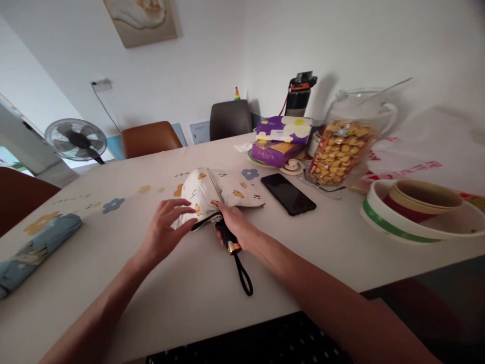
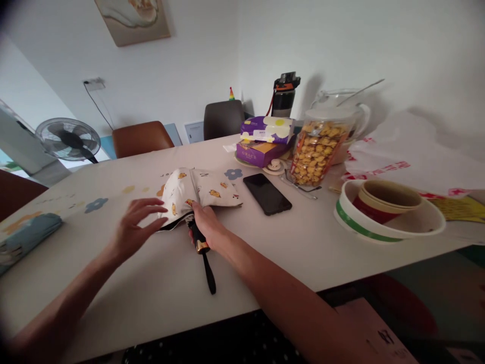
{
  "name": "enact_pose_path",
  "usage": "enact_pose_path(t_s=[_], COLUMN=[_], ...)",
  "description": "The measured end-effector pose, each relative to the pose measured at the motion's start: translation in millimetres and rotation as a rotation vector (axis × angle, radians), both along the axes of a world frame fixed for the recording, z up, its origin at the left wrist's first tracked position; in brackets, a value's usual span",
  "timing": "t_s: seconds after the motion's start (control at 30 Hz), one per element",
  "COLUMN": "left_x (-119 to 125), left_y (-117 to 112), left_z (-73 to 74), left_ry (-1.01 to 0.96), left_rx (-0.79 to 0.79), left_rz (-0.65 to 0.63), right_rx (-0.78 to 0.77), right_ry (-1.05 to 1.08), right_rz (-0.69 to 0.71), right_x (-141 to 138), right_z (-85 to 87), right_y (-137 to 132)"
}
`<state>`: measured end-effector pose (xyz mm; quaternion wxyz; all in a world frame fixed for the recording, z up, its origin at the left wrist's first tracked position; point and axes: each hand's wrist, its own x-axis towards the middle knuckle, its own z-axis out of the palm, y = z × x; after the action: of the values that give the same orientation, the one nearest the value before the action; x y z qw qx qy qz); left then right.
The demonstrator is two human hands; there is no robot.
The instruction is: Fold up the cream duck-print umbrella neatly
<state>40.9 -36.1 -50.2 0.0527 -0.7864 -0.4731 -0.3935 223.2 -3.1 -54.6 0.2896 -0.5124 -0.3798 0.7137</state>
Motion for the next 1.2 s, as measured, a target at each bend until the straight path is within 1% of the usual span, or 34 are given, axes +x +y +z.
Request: enact_pose_path(t_s=[0.07,0.13,0.2,0.27,0.37,0.5,0.63,0.7,0.77,0.87,0.93,1.03,1.13,1.2], left_x=[7.8,11.5,13.2,14.7,15.5,9.9,7.8,11.6,16.9,23.4,25.3,24.5,21.5,19.8], left_y=[1.3,2.9,4.2,5.2,7.4,11.2,10.5,7.2,2.5,-3.4,-4.5,-1.1,4.2,6.0], left_z=[-14.0,-25.9,-33.2,-36.1,-36.6,-39.9,-42.2,-39.6,-35.4,-31.3,-31.5,-34.1,-34.4,-32.5], left_ry=[0.060,0.117,0.183,0.232,0.225,0.153,0.234,0.204,0.120,0.049,0.090,0.248,0.395,0.430], left_rx=[-0.018,0.010,0.049,0.087,0.109,0.063,0.104,0.118,0.110,0.071,0.042,0.039,0.141,0.223], left_rz=[-0.002,0.038,0.079,0.108,0.105,0.082,0.119,0.136,0.160,0.143,0.133,0.174,0.172,0.139], right_rx=[0.015,0.023,0.024,0.020,0.010,-0.002,-0.017,-0.027,-0.039,-0.043,-0.041,-0.039,-0.036,-0.033], right_ry=[0.012,0.026,0.035,0.036,0.038,0.059,0.034,0.021,0.017,0.012,0.017,0.022,0.006,0.003], right_rz=[-0.002,-0.005,-0.005,0.000,0.008,0.016,0.023,0.029,0.039,0.060,0.067,0.063,0.057,0.058], right_x=[-0.6,-1.0,-1.4,-1.7,-1.9,-1.8,-2.6,-3.4,-4.2,-5.0,-5.4,-5.7,-5.9,-5.8], right_z=[-0.4,-0.1,0.5,0.7,0.4,0.5,1.2,1.2,0.6,-0.7,-1.4,-0.8,0.5,0.6], right_y=[-0.3,-0.7,-1.3,-1.9,-2.4,-2.8,-3.6,-3.9,-3.9,-3.5,-3.1,-3.0,-3.6,-3.7])
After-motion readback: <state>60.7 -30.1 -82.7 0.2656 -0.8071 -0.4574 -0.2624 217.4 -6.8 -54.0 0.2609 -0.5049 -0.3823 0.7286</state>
